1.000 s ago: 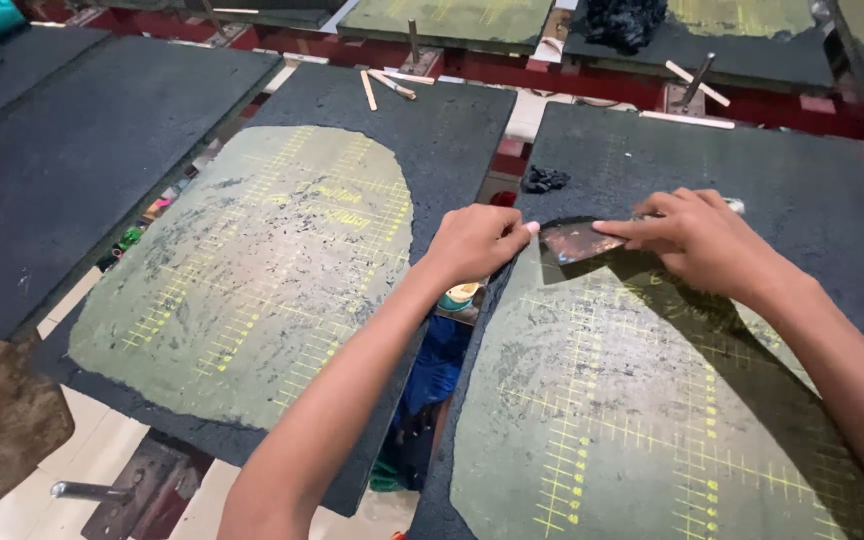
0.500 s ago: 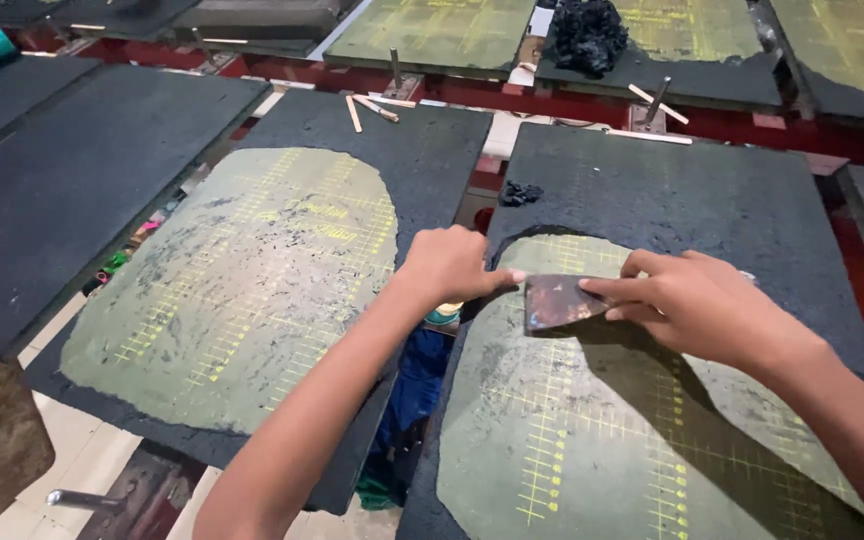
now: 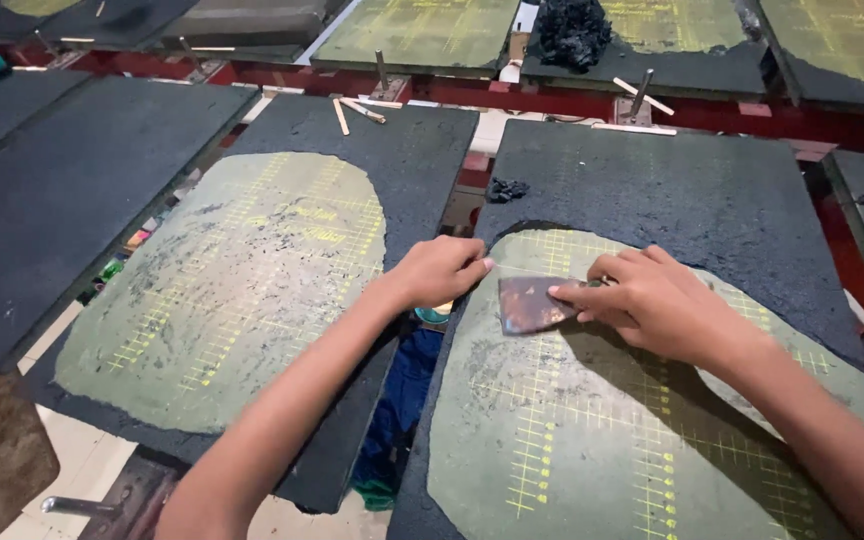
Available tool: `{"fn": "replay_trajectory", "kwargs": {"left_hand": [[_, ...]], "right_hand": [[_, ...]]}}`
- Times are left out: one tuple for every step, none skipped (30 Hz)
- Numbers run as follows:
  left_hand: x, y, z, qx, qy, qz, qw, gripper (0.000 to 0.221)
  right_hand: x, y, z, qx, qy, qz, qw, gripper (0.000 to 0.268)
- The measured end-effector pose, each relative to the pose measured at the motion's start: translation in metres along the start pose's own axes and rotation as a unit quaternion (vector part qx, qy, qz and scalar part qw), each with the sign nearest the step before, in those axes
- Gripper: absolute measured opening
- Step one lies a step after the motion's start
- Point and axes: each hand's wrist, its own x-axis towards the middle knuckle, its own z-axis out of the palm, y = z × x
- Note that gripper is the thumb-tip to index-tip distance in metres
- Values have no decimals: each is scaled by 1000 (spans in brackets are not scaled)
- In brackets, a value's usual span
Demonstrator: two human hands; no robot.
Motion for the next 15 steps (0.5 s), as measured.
{"fn": "replay_trajectory", "kwargs": {"left_hand": [[-3, 0, 0, 0, 0, 1, 1000, 35], [-6, 0, -1, -19, 3, 6, 1000, 35], [-7, 1, 0, -37, 4, 12, 999, 34], [-5, 2, -3, -36, 2, 16, 999, 34], [-6, 2, -3, -65, 7, 14, 998, 35], [-8, 2, -4, -94, 13, 12, 995, 35], [-7, 2, -6, -90, 13, 14, 996, 35], [-6, 2, -9, -100, 14, 17, 995, 35], [-8, 1, -8, -113, 14, 16, 993, 35], [-9, 0, -8, -114, 11, 13, 993, 35], [-9, 0, -9, -129, 14, 15, 991, 35], [-9, 0, -9, -144, 16, 18, 989, 35], [-8, -2, -7, -146, 14, 13, 989, 35], [-8, -3, -5, -144, 22, 18, 989, 34], [-6, -4, -5, -140, 34, 25, 989, 32]], "right_hand": [[3, -2, -3, -1, 0, 1, 1000, 31], [7, -3, -6, -2, -5, -13, 1000, 30], [8, -5, -9, -2, -9, -23, 1000, 32], [12, 0, -7, -2, -8, -20, 1000, 32], [16, 2, -3, 10, -1, -23, 1000, 35], [20, 4, 0, 22, 5, -27, 999, 39], [25, 6, 0, 22, 9, -25, 999, 39], [30, 8, -1, 42, 7, -30, 999, 38], [34, 8, 0, 67, 2, -37, 997, 38], [38, 10, 3, 71, 0, -37, 997, 38], [42, 12, 5, 86, -7, -34, 996, 40], [45, 14, 7, 101, -15, -30, 994, 43], [47, 17, 8, 105, -18, -32, 994, 43], [50, 19, 9, 103, -28, -27, 994, 44], [53, 23, 8, 99, -36, -22, 994, 46]]}}
